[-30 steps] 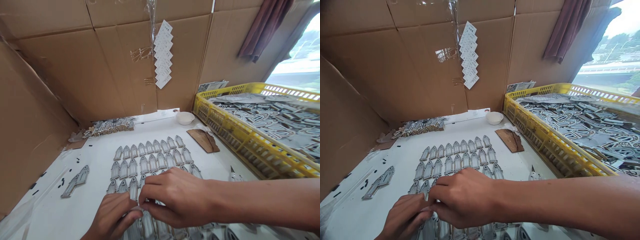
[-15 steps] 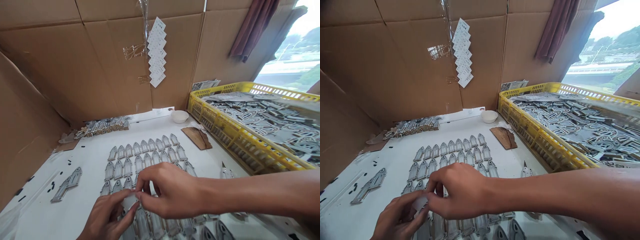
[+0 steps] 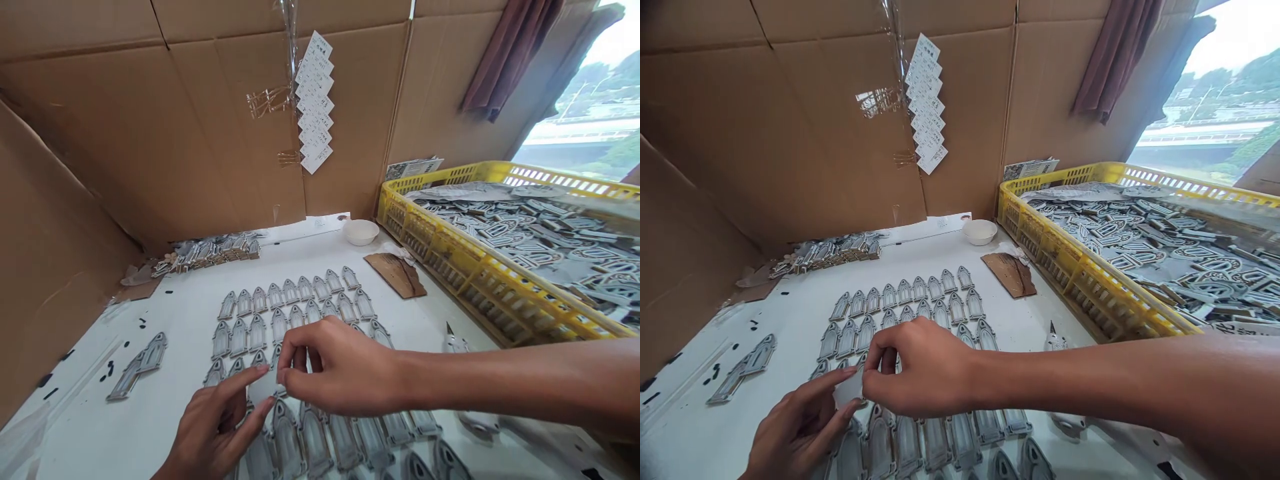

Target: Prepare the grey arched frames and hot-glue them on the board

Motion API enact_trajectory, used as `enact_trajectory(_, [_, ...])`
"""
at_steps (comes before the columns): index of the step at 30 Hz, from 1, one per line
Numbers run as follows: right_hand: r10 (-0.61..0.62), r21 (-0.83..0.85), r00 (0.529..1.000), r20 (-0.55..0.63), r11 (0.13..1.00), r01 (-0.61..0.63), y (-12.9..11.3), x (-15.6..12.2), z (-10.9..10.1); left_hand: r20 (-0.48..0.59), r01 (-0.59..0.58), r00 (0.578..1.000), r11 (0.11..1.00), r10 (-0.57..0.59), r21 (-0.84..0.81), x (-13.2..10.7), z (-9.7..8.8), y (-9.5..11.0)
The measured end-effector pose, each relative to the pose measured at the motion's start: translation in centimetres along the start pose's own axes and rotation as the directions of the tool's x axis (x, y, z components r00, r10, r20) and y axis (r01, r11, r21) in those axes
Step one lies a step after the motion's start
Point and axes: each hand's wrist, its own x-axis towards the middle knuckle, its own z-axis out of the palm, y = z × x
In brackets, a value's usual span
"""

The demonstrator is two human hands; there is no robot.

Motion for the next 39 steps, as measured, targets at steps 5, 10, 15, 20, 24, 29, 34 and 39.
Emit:
enact_trajectory(5, [0.023,-0.021,0.999,0.025,1.0,-0.022,-0.2,0.1,-0.3,0.016,-0.018,1.0,0.999,0.017,0.028,0.8,-0.3,0.4])
enact_trajectory(10, [0.001,0.026,1.0,0.029,1.0,-0.002,0.2,0.0,-0.3,0.031,-0.018,0.999,1.0,0.017,0.024,1.1,-0.5,0.8])
enact_trajectory(15, [-0.048,0.028,0.998,0.042,0.999,0.047,0.9,0.2,-0.2,0.059,-0.013,0.998,1.0,0.014,-0.006,1.0,-0.6,0.6])
enact_trajectory(20, [-0.042,0.009,0.998,0.054,0.999,0.042,1.0,0.1,-0.2,0.067,0.003,0.998,1.0,-0.002,-0.014,0.9,-0.6,0.6])
enact_trajectory(24, [-0.049,0.006,0.997,0.052,0.999,0.048,0.9,0.1,-0.2,0.064,0.005,0.998,1.0,-0.003,-0.029,0.8,-0.7,0.5])
enact_trajectory(29, [-0.067,0.014,0.997,0.026,0.998,0.067,0.9,0.1,-0.1,0.071,0.026,0.997,0.999,-0.023,-0.043,1.0,-0.8,0.6])
enact_trajectory(34, [-0.083,0.011,0.997,-0.002,0.996,0.083,0.9,0.1,-0.1,0.115,0.093,0.991,0.98,-0.074,-0.178,1.0,-0.6,0.4])
enact_trajectory(39, [-0.075,0.007,0.997,-0.022,0.997,0.076,0.8,0.1,-0.1,0.114,0.181,0.981,0.956,-0.158,-0.229,0.7,-0.4,0.0])
